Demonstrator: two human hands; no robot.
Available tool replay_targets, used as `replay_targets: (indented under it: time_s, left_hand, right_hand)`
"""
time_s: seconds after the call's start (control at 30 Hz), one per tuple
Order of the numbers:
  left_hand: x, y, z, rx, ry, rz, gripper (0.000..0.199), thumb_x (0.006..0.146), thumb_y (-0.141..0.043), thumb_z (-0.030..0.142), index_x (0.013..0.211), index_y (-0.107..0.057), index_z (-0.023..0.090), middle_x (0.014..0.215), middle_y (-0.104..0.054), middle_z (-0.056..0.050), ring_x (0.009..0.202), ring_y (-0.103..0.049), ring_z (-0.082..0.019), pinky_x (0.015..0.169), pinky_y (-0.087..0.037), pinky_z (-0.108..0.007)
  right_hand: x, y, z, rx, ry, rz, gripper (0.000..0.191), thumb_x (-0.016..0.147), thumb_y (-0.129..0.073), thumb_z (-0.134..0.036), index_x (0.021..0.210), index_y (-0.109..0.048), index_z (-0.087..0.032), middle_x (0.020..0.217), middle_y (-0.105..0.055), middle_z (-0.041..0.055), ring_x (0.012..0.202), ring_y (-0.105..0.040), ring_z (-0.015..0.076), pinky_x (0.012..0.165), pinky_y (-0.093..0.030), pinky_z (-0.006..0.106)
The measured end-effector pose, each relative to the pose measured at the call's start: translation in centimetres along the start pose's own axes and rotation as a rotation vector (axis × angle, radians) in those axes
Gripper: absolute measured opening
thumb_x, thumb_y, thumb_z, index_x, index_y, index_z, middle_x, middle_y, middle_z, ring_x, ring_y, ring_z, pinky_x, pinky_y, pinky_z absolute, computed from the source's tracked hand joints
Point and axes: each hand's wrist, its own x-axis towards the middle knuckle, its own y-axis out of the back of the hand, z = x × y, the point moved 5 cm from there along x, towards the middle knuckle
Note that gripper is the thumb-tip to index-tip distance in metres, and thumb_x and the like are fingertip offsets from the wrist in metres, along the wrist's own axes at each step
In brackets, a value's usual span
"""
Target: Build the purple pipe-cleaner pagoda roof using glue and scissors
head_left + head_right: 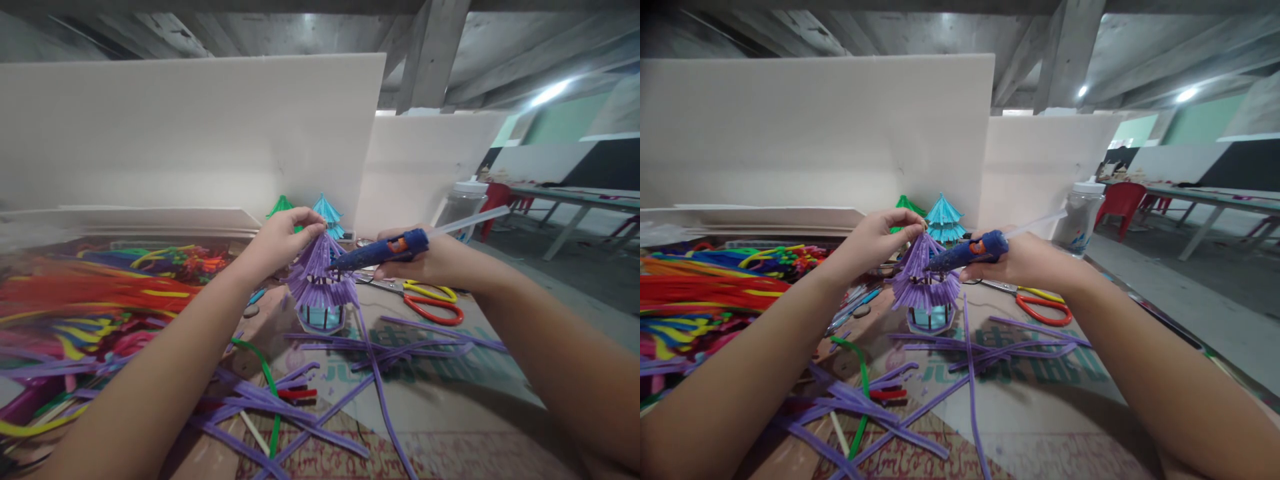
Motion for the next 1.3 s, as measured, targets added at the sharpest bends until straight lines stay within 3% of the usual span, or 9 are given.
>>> replay_targets:
  time_s: [0.1, 0.33, 0.57, 0.77, 1.07, 1.3]
  left_hand:
    - [0.0, 0.0, 0.1, 0.001, 0.006, 0.0, 0.025, 0.089, -0.058, 0.038, 0.095, -0.07, 0.016, 0.097, -0.073, -0.005, 0.092, -0.064, -0.02, 0.085, -0.048, -0.031]
    - [0.0, -0.1, 0.0, -0.006, 0.003, 0.002, 0.024, 0.09, -0.058, 0.037, 0.096, -0.07, 0.016, 0.097, -0.073, -0.005, 0.091, -0.064, -0.019, 0.085, -0.047, -0.03]
    - [0.0, -0.1, -0.1, -0.003, 0.014, -0.004, 0.026, 0.09, -0.057, 0.039, 0.095, -0.07, 0.017, 0.097, -0.073, -0.005, 0.09, -0.064, -0.019, 0.082, -0.047, -0.03]
    - [0.1, -0.1, -0.1, 0.001, 0.011, 0.004, 0.026, 0.089, -0.057, 0.039, 0.095, -0.069, 0.017, 0.097, -0.073, -0.005, 0.09, -0.063, -0.019, 0.083, -0.047, -0.031]
    - [0.0, -0.1, -0.1, -0.001, 0.001, -0.004, 0.026, 0.09, -0.057, 0.039, 0.095, -0.069, 0.017, 0.096, -0.072, -0.005, 0.09, -0.063, -0.019, 0.083, -0.047, -0.03]
    - [0.1, -0.2, -0.1, -0.016, 0.003, -0.01, 0.025, 0.089, -0.058, 0.039, 0.095, -0.069, 0.017, 0.097, -0.073, -0.005, 0.092, -0.064, -0.02, 0.084, -0.047, -0.031]
  right_hand:
    - [0.1, -0.2, -0.1, 0.0, -0.035, -0.033, 0.037, 0.072, -0.072, -0.053, 0.088, -0.067, -0.02, 0.072, -0.065, 0.0011, 0.066, -0.057, 0.0164, 0.057, -0.042, 0.027]
    - [0.1, 0.1, -0.7, -0.007, -0.049, 0.02, 0.031, 0.071, -0.072, -0.05, 0.074, -0.059, -0.021, 0.061, -0.056, -0.0027, 0.057, -0.048, 0.0126, 0.051, -0.036, 0.025]
    - [0.0, 0.0, -0.2, 0.019, -0.099, 0.01, 0.03, 0.074, -0.07, -0.049, 0.081, -0.061, -0.021, 0.067, -0.059, -0.001, 0.062, -0.05, 0.0142, 0.055, -0.037, 0.026]
    - [-0.1, 0.2, -0.3, 0.005, -0.138, 0.052, 0.029, 0.076, -0.072, -0.045, 0.076, -0.057, -0.02, 0.062, -0.05, -0.0041, 0.058, -0.044, 0.0118, 0.052, -0.033, 0.026]
    - [0.1, 0.6, -0.2, 0.014, -0.182, 0.142, 0.035, 0.072, -0.073, -0.052, 0.082, -0.063, -0.019, 0.067, -0.054, -0.0014, 0.064, -0.045, 0.0144, 0.057, -0.034, 0.028]
    - [0.2, 0.9, 0.3, 0.058, -0.118, 0.193, 0.036, 0.072, -0.071, -0.054, 0.085, -0.065, -0.022, 0.069, -0.057, -0.0011, 0.063, -0.048, 0.0153, 0.056, -0.035, 0.028]
